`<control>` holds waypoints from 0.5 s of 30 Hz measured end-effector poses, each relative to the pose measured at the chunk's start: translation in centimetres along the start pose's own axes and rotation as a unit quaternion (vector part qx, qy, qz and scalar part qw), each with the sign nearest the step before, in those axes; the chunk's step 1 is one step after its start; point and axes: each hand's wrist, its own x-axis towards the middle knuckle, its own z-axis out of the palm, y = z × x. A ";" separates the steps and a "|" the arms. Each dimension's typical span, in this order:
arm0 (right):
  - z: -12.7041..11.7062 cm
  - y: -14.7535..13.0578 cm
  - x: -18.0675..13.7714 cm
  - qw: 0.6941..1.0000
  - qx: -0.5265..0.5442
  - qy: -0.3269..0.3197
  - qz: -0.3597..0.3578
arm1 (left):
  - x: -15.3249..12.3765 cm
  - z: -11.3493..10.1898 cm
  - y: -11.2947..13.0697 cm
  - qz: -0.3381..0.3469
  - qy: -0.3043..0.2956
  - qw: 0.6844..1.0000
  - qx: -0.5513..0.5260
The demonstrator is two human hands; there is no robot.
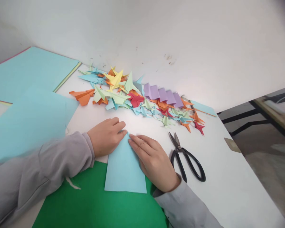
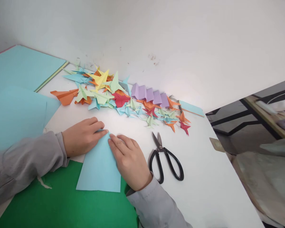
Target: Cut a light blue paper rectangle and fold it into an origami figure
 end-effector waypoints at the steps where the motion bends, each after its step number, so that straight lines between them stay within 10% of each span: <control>1: 0.0 0.0 0.0 1.000 0.001 0.000 -0.001 | 0.0 0.0 0.0 -0.001 0.000 1.000 0.000; 15: -0.1 -0.2 0.0 1.000 -0.008 -0.003 -0.007 | -0.1 0.0 0.0 -0.005 0.005 1.000 -0.005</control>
